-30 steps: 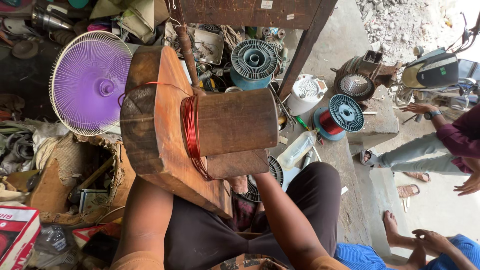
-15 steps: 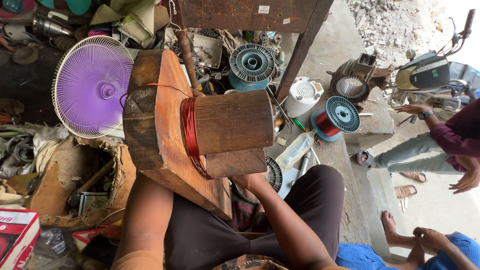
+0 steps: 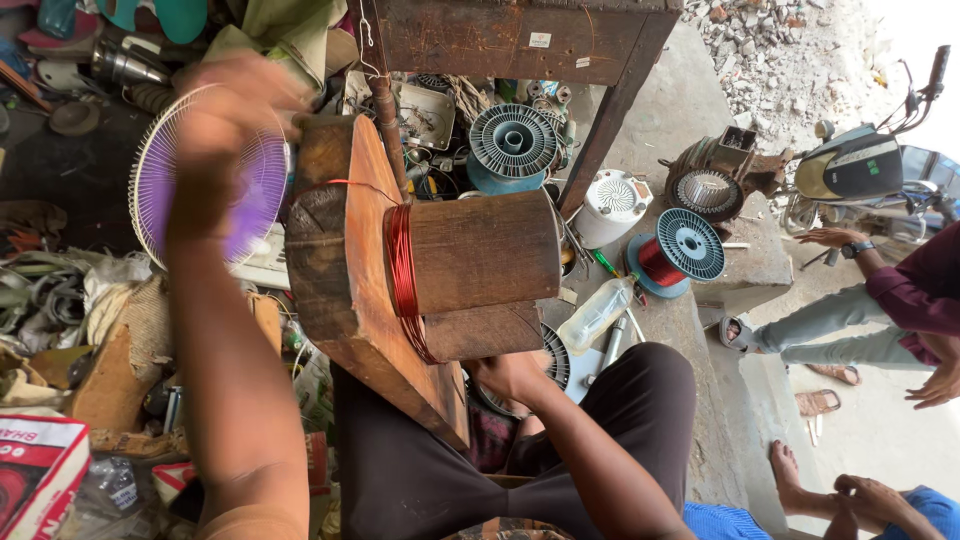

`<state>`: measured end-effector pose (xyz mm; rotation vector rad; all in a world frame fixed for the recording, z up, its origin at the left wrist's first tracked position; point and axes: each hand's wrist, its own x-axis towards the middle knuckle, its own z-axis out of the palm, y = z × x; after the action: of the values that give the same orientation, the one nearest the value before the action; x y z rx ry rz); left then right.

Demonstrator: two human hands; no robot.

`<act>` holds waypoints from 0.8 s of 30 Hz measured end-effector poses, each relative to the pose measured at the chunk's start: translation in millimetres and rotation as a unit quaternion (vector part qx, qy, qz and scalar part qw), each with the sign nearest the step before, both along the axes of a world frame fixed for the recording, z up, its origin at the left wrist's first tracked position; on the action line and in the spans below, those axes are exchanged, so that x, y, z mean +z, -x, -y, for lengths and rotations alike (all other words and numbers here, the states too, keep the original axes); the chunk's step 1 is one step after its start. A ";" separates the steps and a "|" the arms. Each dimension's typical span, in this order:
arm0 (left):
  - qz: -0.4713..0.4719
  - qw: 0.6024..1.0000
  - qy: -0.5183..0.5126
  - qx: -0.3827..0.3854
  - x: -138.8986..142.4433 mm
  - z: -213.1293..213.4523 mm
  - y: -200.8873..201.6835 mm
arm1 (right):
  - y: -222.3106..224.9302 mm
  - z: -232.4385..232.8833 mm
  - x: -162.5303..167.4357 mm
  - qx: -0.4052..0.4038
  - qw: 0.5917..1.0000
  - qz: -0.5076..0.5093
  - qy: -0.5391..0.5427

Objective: The person sits on the floor and winds red copper wire onto a wooden jig using a hand crank. They rotate the jig to align the wire and continue winding until the coil is complete, then remove the jig from the frame.

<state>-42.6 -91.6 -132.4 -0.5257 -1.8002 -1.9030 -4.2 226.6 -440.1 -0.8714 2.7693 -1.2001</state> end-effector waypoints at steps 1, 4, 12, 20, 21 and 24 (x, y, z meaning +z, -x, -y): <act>-0.071 0.996 -0.003 0.045 13.2 8.4 -3.3 | 1.0 -0.2 -1.7 -0.008 0.999 -0.029 -0.010; -0.223 0.971 0.078 0.024 13.6 -3.5 -20.2 | 4.1 0.4 -1.4 -0.040 0.994 -0.068 -0.079; -0.353 0.917 0.162 -0.087 0.8 -69.7 -16.6 | -39.6 -3.7 84.6 0.047 0.968 0.239 -0.066; -0.352 0.912 0.211 -0.015 1.8 -75.3 -10.9 | -107.6 -54.9 235.0 0.268 0.897 0.347 0.055; -0.359 0.909 0.211 -0.015 1.9 -76.4 -8.2 | -104.9 -56.2 246.7 0.292 0.912 0.284 0.043; -0.354 0.913 0.199 -0.023 1.8 -82.1 -2.3 | -94.1 -54.1 274.2 0.344 0.932 0.114 -0.006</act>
<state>-40.3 -9.5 -130.6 -1.2238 -1.6498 -1.1178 89.9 280.8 -165.9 -1.4228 2.0012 -1.0506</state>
